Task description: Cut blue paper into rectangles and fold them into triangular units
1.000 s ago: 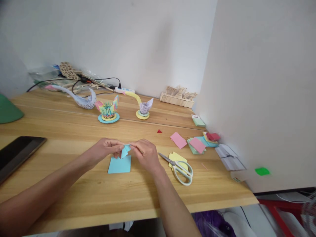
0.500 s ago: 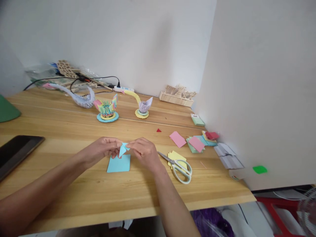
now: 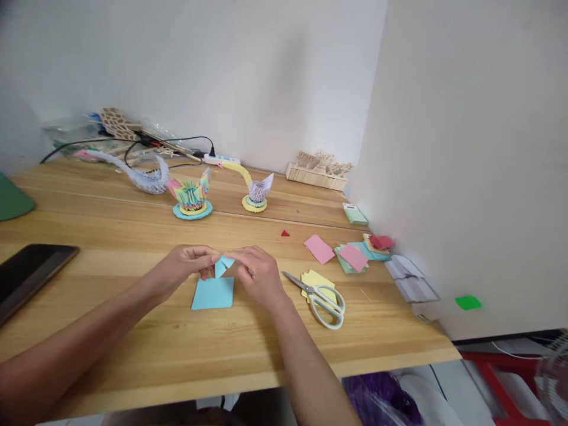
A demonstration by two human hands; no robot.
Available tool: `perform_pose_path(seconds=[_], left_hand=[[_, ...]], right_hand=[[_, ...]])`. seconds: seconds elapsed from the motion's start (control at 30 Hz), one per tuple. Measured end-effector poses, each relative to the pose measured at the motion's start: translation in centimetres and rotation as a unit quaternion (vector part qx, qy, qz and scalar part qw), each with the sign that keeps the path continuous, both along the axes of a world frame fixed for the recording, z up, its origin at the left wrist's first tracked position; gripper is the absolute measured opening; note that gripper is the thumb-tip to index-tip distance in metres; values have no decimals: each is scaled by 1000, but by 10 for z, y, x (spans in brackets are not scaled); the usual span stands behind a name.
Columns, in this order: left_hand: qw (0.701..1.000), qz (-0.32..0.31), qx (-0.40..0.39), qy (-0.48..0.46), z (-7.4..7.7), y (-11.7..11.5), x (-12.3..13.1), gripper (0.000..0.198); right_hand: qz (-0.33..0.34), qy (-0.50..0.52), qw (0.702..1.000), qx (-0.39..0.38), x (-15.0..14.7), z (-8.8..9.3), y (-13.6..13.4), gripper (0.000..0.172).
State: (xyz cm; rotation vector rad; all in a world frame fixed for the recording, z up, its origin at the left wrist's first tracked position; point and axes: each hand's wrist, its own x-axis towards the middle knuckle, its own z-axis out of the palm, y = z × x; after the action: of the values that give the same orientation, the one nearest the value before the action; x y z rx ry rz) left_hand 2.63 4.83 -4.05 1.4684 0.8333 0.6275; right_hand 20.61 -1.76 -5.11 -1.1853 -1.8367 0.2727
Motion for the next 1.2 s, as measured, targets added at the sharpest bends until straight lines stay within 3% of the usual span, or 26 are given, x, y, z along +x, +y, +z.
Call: perform_pose_path(seconds=[0.1,0.17,0.4,0.63,0.7,0.8,0.93,1.1,1.2], left_hand=[[999,31,27,20,0,-2,2,25],[998,34,42,32,0,-3,3,25],[996,30,86,16,-1,-10,6,25],[980,14,196,35,0,-7,5,17],[989,2,145,37,0,-8,4,17],[999,-10,31,7,-1,-8,4,22],[996,15,-58,-71,-5,-6,3,24],[987,31,-80,-136,-8,-5,1,23],[990,42,-73,-111,-7,-5,2,24]], right_hand=[[-9,158,984,-82,-2,3,-2,32],[-2,210,970,-124,-4,4,-2,36],[-87,172,962,-192,-13,2,-1,19],[-80,54,990,-102,-11,8,-4,14],[-75,67,990,-94,-10,8,-4,17],[-108,172,974,-97,-7,6,-3,24],[-126,238,959,-88,-6,5,-2,25],[-68,154,981,-100,-14,4,-2,15],[-77,177,975,-113,-15,3,-1,20]])
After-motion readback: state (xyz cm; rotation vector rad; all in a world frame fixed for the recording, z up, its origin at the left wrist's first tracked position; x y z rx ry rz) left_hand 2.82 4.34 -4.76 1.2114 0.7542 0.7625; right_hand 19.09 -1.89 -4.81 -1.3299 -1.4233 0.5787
